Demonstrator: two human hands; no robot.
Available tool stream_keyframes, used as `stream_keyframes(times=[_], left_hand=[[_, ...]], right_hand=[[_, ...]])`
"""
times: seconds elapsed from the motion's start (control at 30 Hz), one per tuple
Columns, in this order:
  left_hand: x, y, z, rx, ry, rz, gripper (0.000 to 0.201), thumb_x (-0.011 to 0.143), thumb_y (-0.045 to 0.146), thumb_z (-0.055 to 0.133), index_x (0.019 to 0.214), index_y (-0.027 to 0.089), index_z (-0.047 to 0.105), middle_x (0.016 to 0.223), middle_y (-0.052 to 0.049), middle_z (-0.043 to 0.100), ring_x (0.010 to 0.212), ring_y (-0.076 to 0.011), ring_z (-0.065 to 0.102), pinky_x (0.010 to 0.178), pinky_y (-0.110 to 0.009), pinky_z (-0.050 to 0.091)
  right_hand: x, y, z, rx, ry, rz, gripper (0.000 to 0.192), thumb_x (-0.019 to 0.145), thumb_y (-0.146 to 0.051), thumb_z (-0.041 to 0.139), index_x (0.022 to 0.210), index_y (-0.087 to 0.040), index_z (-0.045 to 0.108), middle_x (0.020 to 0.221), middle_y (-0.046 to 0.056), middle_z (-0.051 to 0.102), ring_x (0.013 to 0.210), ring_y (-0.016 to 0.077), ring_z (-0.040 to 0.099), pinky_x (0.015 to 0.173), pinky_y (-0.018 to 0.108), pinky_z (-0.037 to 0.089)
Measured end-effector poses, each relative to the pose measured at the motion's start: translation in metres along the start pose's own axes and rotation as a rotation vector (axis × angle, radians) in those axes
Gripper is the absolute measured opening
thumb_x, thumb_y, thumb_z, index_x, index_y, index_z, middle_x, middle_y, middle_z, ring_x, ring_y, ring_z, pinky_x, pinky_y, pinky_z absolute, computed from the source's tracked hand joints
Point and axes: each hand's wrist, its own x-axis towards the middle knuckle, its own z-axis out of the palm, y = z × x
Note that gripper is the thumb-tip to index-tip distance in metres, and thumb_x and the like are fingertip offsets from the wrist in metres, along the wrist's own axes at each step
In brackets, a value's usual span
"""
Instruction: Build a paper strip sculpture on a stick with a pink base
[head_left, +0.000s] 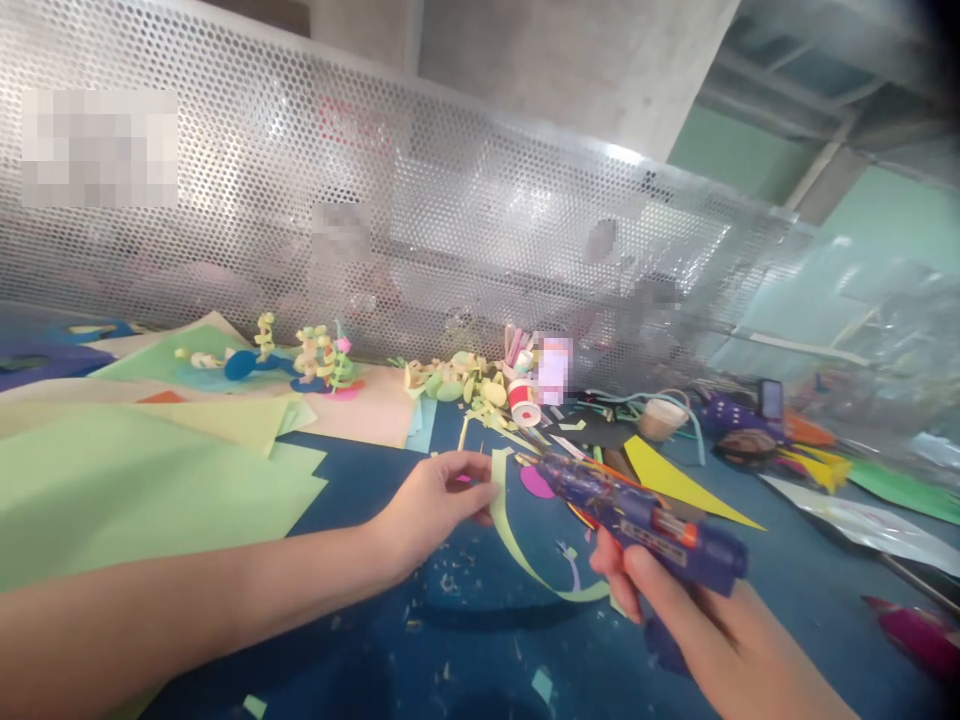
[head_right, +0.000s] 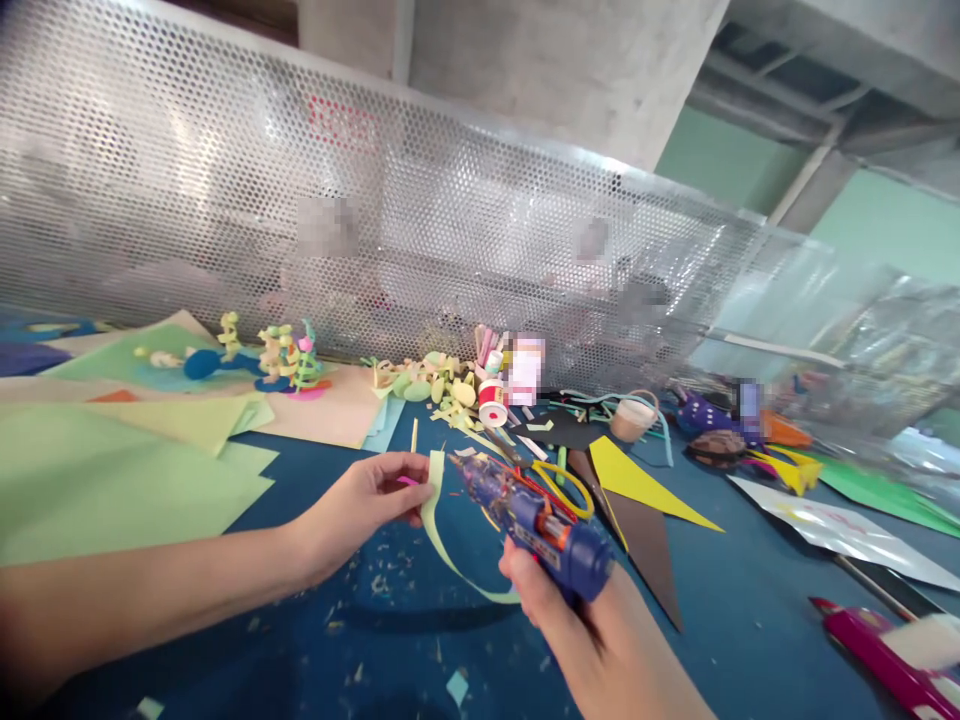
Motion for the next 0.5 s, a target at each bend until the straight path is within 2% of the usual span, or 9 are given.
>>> stream_keyframes(times=[0.07, 0.27, 0.5], left_hand=[[-0.002, 0.002, 0.0, 0.002, -0.004, -0.005, 0.021, 0.075, 0.031, 0.064, 0.088, 0.015, 0.061, 0.077, 0.0, 0.059, 0.061, -0.0112, 0.058, 0.066, -0.027, 0.048], [-0.003, 0.004, 0.001, 0.003, -0.015, 0.009, 0.022, 0.075, 0.034, 0.064, 0.081, 0.014, 0.061, 0.075, 0.001, 0.056, 0.058, -0.0105, 0.056, 0.061, -0.026, 0.048], [-0.004, 0.001, -0.002, 0.054, -0.048, 0.069, 0.018, 0.077, 0.032, 0.061, 0.081, 0.014, 0.061, 0.077, 0.0, 0.057, 0.057, -0.01, 0.055, 0.061, -0.025, 0.048]], right_hand=[[0.001, -0.002, 0.003, -0.045, 0.025, 0.0, 0.038, 0.085, -0.054, 0.043, 0.093, -0.022, 0.064, 0.075, 0.006, 0.067, 0.072, 0.0206, 0.065, 0.065, 0.028, 0.056], [0.003, -0.014, 0.006, -0.151, 0.053, 0.007, 0.045, 0.084, -0.058, 0.039, 0.075, -0.022, 0.064, 0.06, 0.004, 0.062, 0.059, 0.0196, 0.062, 0.056, 0.027, 0.055], [0.005, -0.018, 0.009, -0.169, 0.055, 0.012, 0.045, 0.085, -0.057, 0.04, 0.09, -0.022, 0.067, 0.067, 0.005, 0.067, 0.062, 0.0204, 0.064, 0.059, 0.029, 0.055]])
